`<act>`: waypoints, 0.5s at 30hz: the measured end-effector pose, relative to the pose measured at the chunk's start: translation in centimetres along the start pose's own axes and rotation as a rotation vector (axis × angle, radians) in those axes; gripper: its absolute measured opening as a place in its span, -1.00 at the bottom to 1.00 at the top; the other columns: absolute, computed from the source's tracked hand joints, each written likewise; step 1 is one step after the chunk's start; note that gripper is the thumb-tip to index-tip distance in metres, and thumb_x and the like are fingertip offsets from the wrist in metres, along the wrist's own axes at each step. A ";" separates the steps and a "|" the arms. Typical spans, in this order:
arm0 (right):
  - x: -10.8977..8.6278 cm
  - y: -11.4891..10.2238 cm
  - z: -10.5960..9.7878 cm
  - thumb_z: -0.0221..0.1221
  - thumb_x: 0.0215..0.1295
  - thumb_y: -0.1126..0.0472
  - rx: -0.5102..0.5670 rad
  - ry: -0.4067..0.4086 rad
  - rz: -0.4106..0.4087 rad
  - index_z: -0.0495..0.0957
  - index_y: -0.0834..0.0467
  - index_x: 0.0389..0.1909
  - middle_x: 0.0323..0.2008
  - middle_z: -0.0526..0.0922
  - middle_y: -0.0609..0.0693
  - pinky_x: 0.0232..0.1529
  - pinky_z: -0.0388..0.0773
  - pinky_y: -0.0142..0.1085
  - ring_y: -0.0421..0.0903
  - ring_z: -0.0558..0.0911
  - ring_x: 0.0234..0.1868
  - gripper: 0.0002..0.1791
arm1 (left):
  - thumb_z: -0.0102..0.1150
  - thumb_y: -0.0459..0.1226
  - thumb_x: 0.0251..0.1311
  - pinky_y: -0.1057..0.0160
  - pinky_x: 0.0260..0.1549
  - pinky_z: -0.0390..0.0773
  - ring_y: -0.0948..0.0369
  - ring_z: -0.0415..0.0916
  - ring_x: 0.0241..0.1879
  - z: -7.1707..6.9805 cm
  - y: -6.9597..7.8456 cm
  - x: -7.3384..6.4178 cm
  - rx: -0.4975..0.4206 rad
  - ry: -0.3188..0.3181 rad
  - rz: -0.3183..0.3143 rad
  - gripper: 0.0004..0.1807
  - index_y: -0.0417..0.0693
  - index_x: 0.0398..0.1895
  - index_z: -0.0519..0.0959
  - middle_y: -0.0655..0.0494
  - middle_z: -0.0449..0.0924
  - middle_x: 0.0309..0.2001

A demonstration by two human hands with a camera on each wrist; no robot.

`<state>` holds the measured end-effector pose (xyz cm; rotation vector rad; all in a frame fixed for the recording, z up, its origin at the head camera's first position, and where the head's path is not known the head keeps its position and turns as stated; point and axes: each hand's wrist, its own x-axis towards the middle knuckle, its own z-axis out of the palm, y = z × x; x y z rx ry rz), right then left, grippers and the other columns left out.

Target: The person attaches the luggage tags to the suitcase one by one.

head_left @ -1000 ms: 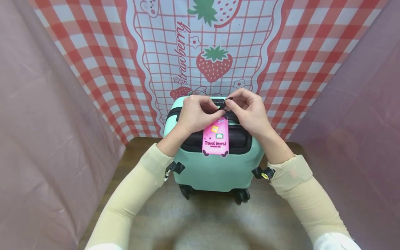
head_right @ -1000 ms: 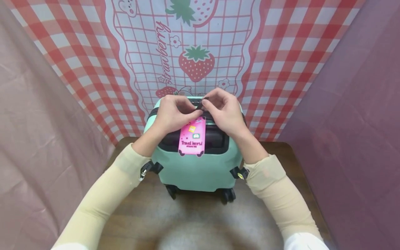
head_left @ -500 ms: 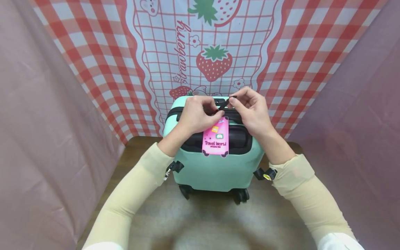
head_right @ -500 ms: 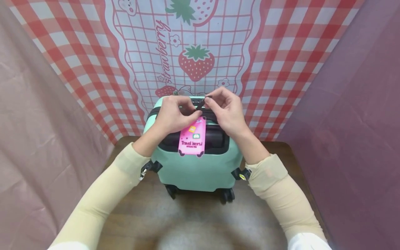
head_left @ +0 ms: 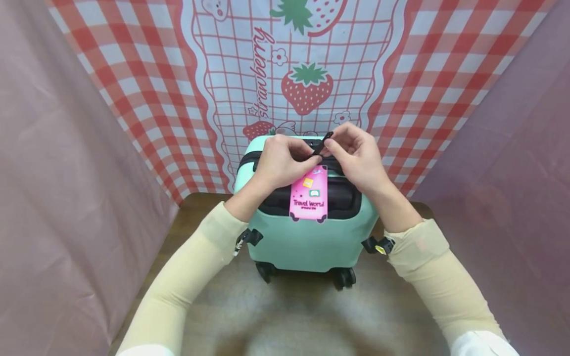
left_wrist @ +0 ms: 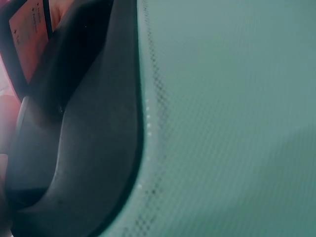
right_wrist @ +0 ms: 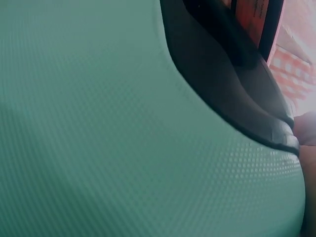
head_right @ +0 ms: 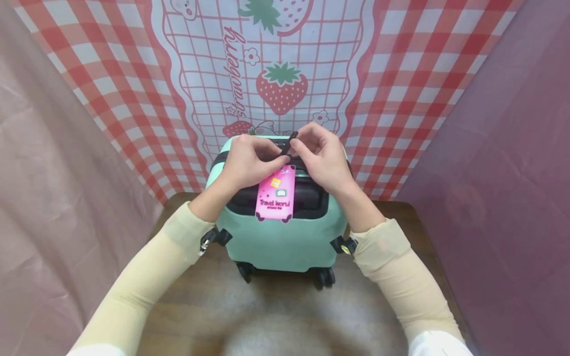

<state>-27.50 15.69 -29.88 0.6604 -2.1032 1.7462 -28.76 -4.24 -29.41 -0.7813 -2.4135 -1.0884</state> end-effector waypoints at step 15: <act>1.5 0.9 0.6 0.18 0.54 0.36 -0.018 0.009 -0.054 0.54 0.34 -0.10 -0.34 0.66 -0.02 -0.11 0.60 -0.42 -0.06 0.70 -0.22 -0.91 | 0.50 -0.14 0.20 0.28 -0.19 0.67 0.23 0.77 -0.32 0.0 -1.3 1.3 0.018 -0.002 -0.016 -0.81 -0.08 -0.28 0.86 0.06 0.85 -0.34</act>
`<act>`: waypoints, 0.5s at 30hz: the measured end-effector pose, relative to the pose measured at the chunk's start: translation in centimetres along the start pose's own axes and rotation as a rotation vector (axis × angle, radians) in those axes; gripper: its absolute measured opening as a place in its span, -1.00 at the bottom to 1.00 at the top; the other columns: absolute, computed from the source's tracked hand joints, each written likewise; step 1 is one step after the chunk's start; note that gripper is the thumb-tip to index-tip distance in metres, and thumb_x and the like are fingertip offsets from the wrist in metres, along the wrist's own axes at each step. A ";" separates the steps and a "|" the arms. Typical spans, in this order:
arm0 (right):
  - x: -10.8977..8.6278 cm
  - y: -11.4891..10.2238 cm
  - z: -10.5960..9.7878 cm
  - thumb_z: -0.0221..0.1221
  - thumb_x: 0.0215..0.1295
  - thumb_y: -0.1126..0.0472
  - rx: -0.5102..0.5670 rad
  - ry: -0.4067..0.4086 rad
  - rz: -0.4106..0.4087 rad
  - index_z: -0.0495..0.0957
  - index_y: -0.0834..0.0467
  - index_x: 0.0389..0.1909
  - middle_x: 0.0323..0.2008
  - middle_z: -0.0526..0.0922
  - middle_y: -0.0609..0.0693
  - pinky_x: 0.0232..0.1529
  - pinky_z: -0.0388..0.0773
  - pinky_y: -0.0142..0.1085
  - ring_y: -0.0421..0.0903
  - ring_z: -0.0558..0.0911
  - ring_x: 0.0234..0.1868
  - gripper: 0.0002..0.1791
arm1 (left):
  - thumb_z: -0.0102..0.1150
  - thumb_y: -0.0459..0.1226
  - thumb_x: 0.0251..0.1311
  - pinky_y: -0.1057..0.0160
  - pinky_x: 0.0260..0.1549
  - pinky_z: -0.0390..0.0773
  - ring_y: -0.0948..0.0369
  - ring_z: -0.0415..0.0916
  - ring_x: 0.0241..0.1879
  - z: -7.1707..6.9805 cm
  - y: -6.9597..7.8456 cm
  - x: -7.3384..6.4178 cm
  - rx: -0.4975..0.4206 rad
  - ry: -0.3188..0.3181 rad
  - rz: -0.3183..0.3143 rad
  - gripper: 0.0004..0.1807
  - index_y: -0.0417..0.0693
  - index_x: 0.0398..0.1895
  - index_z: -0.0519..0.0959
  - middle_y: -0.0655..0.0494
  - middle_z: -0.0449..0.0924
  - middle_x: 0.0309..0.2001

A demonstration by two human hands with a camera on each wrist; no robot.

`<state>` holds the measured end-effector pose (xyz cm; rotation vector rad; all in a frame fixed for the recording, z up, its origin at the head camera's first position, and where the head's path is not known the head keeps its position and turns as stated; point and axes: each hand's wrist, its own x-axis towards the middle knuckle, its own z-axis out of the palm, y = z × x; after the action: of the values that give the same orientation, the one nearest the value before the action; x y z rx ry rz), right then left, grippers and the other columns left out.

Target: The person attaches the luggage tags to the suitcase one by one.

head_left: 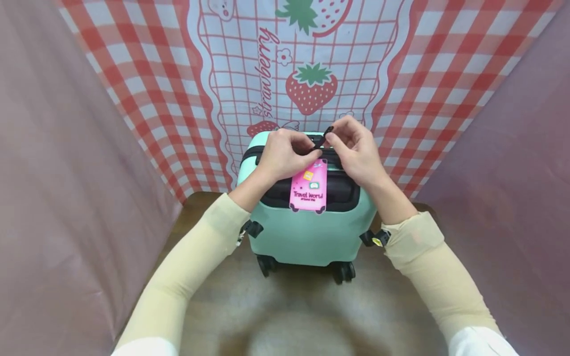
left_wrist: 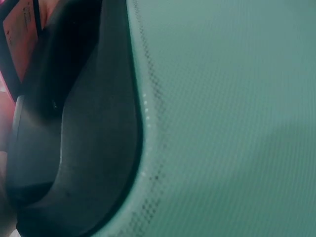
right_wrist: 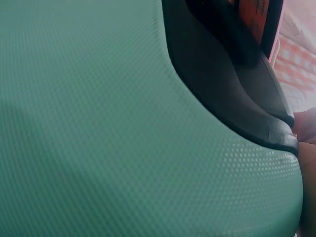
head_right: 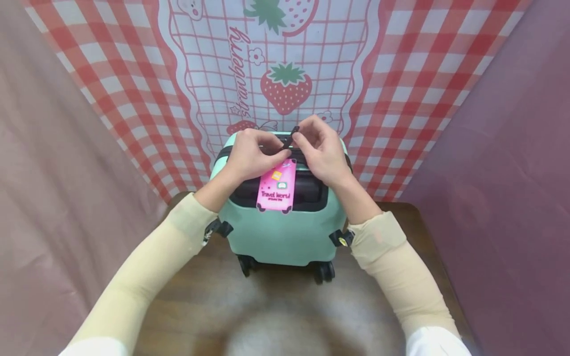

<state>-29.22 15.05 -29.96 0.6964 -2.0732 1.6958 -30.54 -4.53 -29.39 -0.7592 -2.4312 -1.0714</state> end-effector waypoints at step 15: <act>-1.0 0.2 -4.1 0.23 0.54 0.18 -0.365 0.004 0.012 0.59 0.19 0.17 0.06 0.75 0.07 0.14 0.53 -0.58 -0.18 0.73 0.08 -0.70 | 0.50 0.00 0.24 0.12 0.18 0.69 0.11 0.75 0.13 -2.6 -1.4 -2.0 0.144 0.039 0.092 -0.49 -0.09 0.15 0.76 0.01 0.82 0.10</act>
<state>-28.62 19.18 -29.83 0.5621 -2.3003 1.2681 -29.51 -7.97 -29.56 -0.7866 -2.3859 -0.8590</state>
